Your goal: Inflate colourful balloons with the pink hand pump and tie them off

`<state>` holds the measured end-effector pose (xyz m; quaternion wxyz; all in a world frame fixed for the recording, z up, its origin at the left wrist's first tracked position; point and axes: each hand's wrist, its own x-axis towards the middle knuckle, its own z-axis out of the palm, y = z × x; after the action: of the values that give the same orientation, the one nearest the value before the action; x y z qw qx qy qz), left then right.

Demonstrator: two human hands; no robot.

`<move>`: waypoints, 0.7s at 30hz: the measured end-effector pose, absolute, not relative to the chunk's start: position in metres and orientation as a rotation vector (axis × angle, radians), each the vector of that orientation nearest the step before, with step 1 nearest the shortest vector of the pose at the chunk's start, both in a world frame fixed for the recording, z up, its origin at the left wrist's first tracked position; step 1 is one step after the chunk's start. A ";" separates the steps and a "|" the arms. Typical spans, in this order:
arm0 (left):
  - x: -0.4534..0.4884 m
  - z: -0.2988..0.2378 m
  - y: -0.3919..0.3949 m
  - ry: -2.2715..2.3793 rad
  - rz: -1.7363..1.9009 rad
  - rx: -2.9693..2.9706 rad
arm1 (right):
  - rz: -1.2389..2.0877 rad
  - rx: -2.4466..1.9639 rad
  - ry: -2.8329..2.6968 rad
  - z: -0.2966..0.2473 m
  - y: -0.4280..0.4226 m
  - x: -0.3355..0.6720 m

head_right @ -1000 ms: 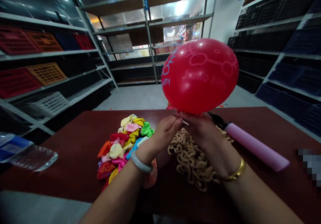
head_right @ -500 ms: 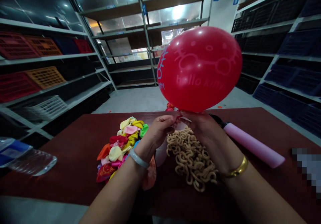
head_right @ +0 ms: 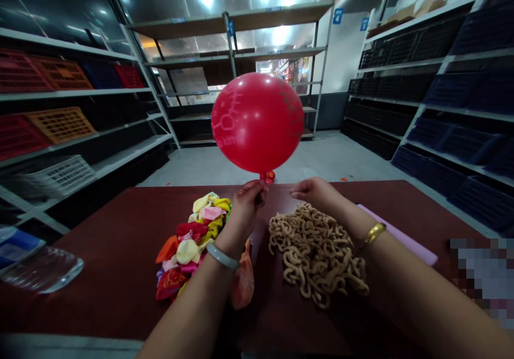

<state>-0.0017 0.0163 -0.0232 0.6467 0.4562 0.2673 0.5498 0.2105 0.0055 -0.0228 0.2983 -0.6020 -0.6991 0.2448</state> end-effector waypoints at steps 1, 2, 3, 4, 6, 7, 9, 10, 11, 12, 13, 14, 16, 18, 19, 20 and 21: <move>-0.002 -0.023 0.017 0.591 1.254 0.975 | 0.568 -1.654 -1.892 -0.028 0.006 0.220; -0.003 -0.022 0.018 0.579 1.257 0.933 | 0.508 -1.690 -1.916 -0.033 0.006 0.227; -0.003 -0.022 0.018 0.573 1.260 0.908 | 0.474 -1.713 -1.931 -0.037 0.006 0.231; -0.002 -0.022 0.019 0.571 1.267 0.896 | 0.438 -1.734 -1.951 -0.040 0.004 0.234; -0.001 -0.023 0.019 0.577 1.281 0.900 | 0.390 -1.766 -1.982 -0.044 0.002 0.232; -0.001 -0.023 0.019 0.582 1.285 0.905 | 0.381 -1.780 -1.988 -0.045 0.001 0.230; -0.002 -0.024 0.019 0.594 1.276 0.913 | 0.385 -1.802 -1.973 -0.044 0.000 0.225; -0.002 -0.024 0.019 0.600 1.265 0.915 | 0.398 -1.810 -1.951 -0.043 -0.001 0.224; -0.003 -0.023 0.019 0.605 1.255 0.915 | 0.416 -1.813 -1.922 -0.039 -0.003 0.223; -0.004 -0.023 0.020 0.606 1.251 0.912 | 0.432 -1.814 -1.898 -0.035 -0.005 0.223; -0.005 -0.022 0.020 0.604 1.249 0.910 | 0.464 -1.805 -1.855 -0.029 -0.008 0.222; -0.005 -0.022 0.020 0.602 1.250 0.906 | 0.527 -1.774 -1.785 -0.021 -0.012 0.222; -0.006 -0.021 0.020 0.606 1.256 0.903 | 0.722 -1.628 -1.565 -0.004 -0.021 0.219; -0.006 -0.022 0.020 0.617 1.249 0.910 | 0.924 -1.428 -1.326 0.014 -0.031 0.213; -0.005 -0.022 0.021 0.622 1.243 0.911 | 0.999 -1.347 -1.239 0.022 -0.035 0.209; -0.005 -0.023 0.021 0.622 1.235 0.906 | 1.049 -1.295 -1.193 0.029 -0.039 0.204; -0.005 -0.023 0.021 0.614 1.228 0.898 | 1.084 -1.267 -1.168 0.035 -0.042 0.199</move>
<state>-0.0048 0.0208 -0.0232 0.6821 0.4001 0.2739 0.5473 0.1986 -0.0418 0.0355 0.5250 -0.5296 -0.4884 0.4532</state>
